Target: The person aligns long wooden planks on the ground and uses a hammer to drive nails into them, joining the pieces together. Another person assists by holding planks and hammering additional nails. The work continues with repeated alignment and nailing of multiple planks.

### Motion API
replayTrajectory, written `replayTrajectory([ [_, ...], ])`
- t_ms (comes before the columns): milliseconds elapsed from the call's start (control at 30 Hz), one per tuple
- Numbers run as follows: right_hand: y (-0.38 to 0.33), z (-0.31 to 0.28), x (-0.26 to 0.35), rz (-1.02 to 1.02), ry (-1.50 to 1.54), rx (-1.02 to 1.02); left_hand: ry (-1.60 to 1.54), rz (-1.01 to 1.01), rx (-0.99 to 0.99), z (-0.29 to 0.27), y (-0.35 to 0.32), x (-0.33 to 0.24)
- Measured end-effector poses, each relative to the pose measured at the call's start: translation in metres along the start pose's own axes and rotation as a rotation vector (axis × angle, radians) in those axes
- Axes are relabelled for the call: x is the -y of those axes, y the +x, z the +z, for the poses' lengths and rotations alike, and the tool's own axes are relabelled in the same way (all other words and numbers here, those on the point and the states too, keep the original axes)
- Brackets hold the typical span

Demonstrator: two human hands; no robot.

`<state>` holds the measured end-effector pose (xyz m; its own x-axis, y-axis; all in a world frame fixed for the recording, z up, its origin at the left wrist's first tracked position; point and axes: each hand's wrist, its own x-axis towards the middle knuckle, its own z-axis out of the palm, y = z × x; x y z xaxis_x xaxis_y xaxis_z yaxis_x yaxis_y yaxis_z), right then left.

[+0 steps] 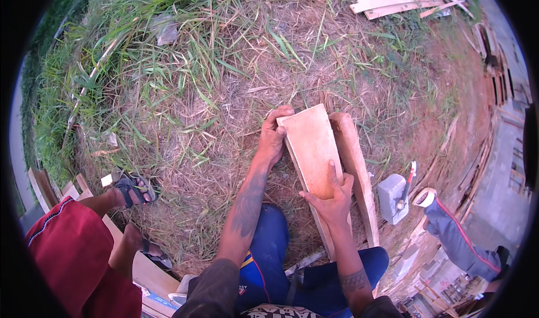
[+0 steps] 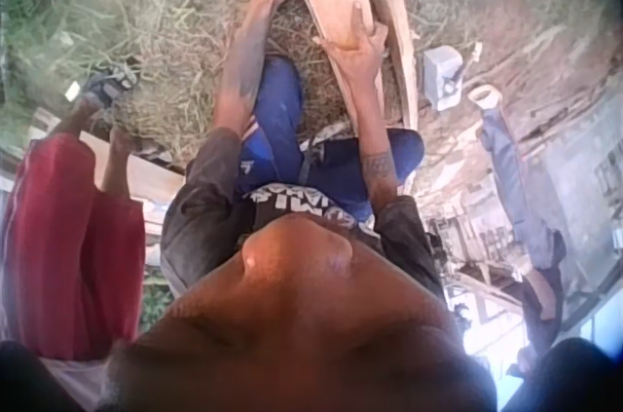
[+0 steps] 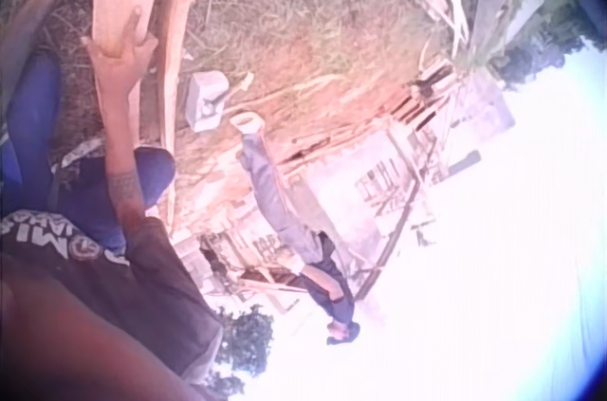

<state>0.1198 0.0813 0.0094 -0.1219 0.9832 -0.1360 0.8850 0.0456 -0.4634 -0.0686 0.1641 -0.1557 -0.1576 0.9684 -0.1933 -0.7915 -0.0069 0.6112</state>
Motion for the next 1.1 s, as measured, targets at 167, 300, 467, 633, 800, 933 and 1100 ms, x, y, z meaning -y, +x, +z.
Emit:
replayTrajectory([
  [167, -0.003, 0.02, -0.012, -0.05, -0.042, -0.078, -0.165, -0.068, 0.037, 0.003, 0.0, -0.004],
  [300, -0.007, 0.026, -0.005, -0.027, -0.037, -0.083, -0.287, -0.057, 0.074, -0.001, -0.004, 0.0],
  [467, -0.007, 0.028, 0.005, -0.043, -0.101, -0.14, -0.335, -0.031, 0.078, -0.002, -0.003, 0.006],
  [633, -0.013, 0.036, 0.014, -0.031, -0.17, -0.146, -0.516, -0.036, 0.092, 0.002, -0.005, 0.005],
  [800, -0.009, 0.04, 0.015, 0.03, -0.158, -0.13, -0.372, -0.042, -0.066, -0.001, -0.007, 0.004],
  [933, -0.007, 0.033, 0.01, 0.079, -0.11, -0.084, -0.208, -0.073, -0.236, 0.019, -0.005, -0.014],
  [1100, -0.012, 0.024, 0.005, 0.104, -0.084, -0.093, 0.151, 0.03, -0.273, 0.024, -0.007, -0.007],
])
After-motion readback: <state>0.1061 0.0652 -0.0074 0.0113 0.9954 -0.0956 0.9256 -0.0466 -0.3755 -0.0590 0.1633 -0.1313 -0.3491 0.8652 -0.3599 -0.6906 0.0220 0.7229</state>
